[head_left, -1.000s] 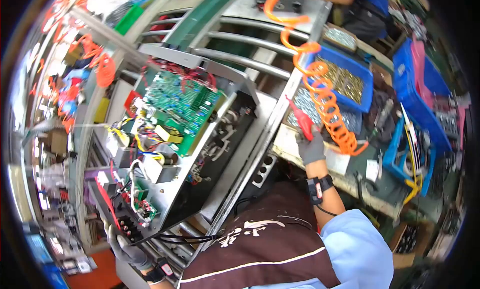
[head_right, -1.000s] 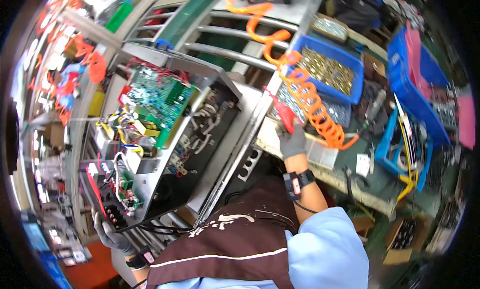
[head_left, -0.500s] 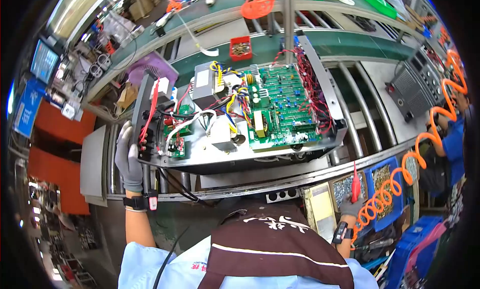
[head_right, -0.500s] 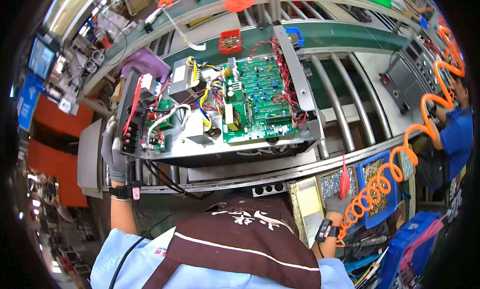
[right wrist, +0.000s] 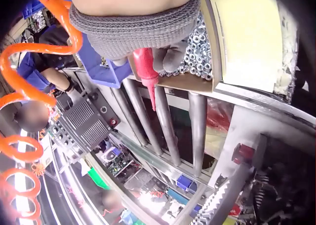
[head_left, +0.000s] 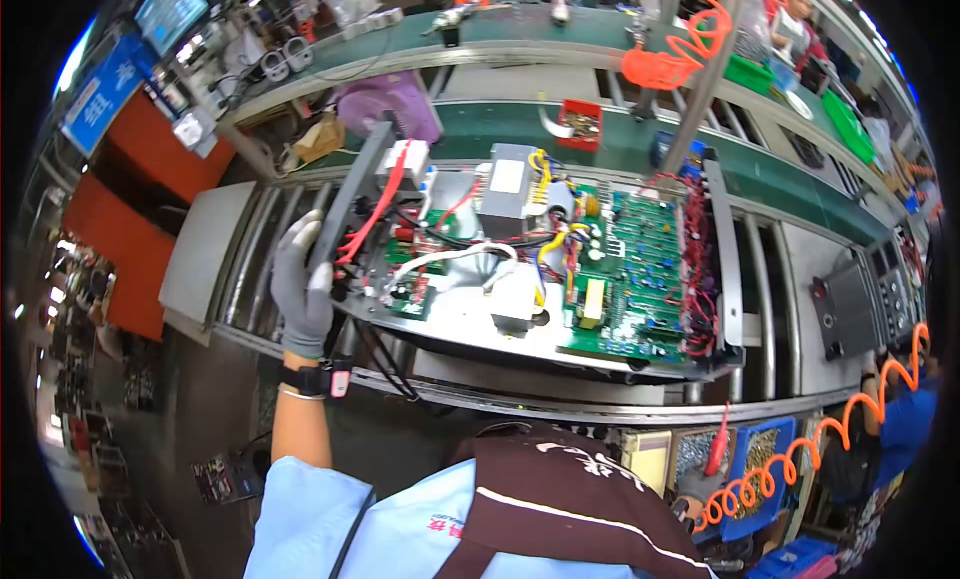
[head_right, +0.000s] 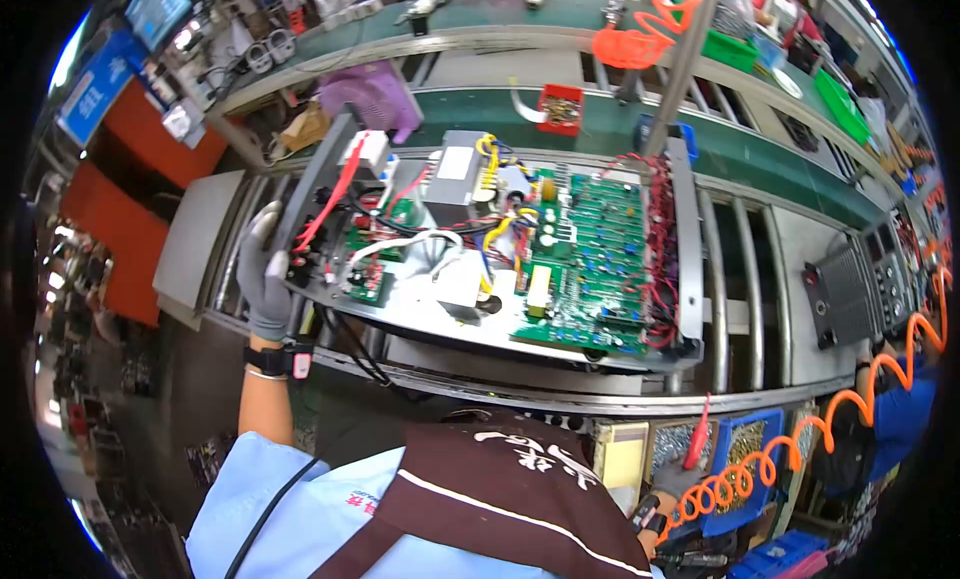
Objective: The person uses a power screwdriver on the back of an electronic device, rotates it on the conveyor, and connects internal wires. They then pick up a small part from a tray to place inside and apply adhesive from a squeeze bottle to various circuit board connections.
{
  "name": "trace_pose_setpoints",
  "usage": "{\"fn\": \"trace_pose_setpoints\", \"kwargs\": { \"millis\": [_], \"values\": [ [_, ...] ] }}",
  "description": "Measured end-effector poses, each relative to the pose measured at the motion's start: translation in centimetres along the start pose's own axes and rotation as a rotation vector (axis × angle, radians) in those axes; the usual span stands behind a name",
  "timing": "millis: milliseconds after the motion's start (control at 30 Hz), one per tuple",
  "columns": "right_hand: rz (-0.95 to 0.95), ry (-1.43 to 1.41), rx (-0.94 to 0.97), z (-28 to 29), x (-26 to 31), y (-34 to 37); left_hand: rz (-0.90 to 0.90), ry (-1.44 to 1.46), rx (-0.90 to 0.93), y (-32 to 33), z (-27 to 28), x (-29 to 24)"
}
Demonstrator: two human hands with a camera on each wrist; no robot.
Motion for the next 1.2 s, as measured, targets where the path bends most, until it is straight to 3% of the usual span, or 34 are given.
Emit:
{"fn": "trace_pose_setpoints", "kwargs": {
  "millis": [33,200,333,367,400,433,467,500,533,567,600,633,700,767,833,867,900,1000,1067,1200],
  "values": [
    [0.002,0.021,-0.113,-0.1,0.3,1.0,0.022,0.002,-0.009,0.0,0.0,0.1],
    [-0.011,0.241,-0.069,-1.3,1.0,2.1,0.115,0.11,-0.008,0.2,-0.2,0.8],
    [0.008,0.236,-0.109,-4.2,-0.4,3.2,0.139,-0.024,0.023,0.4,0.0,0.7],
    [-0.092,0.173,-0.091,-4.9,-1.5,2.0,0.153,-0.066,0.004,0.8,0.0,0.8],
    [-0.175,0.104,-0.09,-4.9,-2.0,1.1,0.247,0.093,-0.038,1.5,0.0,1.6],
    [-0.132,0.083,-0.15,-3.6,-1.8,0.3,0.365,-0.019,-0.016,2.2,0.4,3.2],
    [-0.004,0.031,-0.053,-3.4,-0.5,-1.1,0.663,0.359,-0.003,5.4,0.1,9.6],
    [0.135,-0.019,0.038,-3.7,2.1,-1.7,0.63,0.416,-0.062,3.7,-1.4,4.8],
    [0.091,-0.036,-0.008,-3.7,2.9,-2.7,0.473,0.224,-0.085,3.3,-0.6,3.7],
    [0.13,-0.02,-0.067,-3.9,2.5,-1.6,0.498,0.251,-0.124,4.2,0.6,6.1],
    [0.158,0.006,-0.131,-4.1,3.1,-0.5,0.369,0.017,-0.078,4.4,1.6,7.1],
    [0.192,0.073,-0.164,-5.3,3.9,0.7,0.452,0.067,-0.135,4.2,1.4,6.1],
    [0.185,0.131,-0.212,-7.3,3.3,3.2,0.37,-0.101,-0.174,3.9,3.2,7.2],
    [0.212,0.274,0.054,-11.1,2.6,4.3,0.306,-0.382,-0.22,3.3,3.4,4.6],
    [0.193,0.342,0.216,-14.3,0.9,6.2,0.331,-0.89,-0.253,3.5,2.9,2.3],
    [0.144,0.422,0.303,-15.5,-0.1,7.0,0.352,-0.946,-0.265,4.0,3.8,4.2],
    [0.064,0.45,0.379,-16.3,-1.4,7.7,0.5,-0.948,-0.202,3.9,2.4,2.5],
    [-0.044,0.619,0.576,-17.7,-4.5,9.2,0.478,-0.845,-0.204,4.1,3.8,5.9],
    [-0.154,0.638,0.643,-18.0,-5.9,9.8,0.597,-0.787,-0.125,4.4,5.0,9.0],
    [-0.154,0.731,0.734,-17.7,-6.7,9.8,0.62,-0.809,-0.06,4.0,5.5,10.0]
  ]
}}
Point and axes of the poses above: each hand's wrist, its own y-axis away from the middle knuckle, its own z-axis out of the back of the hand, x = y × z, the point moved 10 cm from there along -y, towards the middle knuckle, and after that the axes turned 6 degrees about z, right-handed, at the moved point
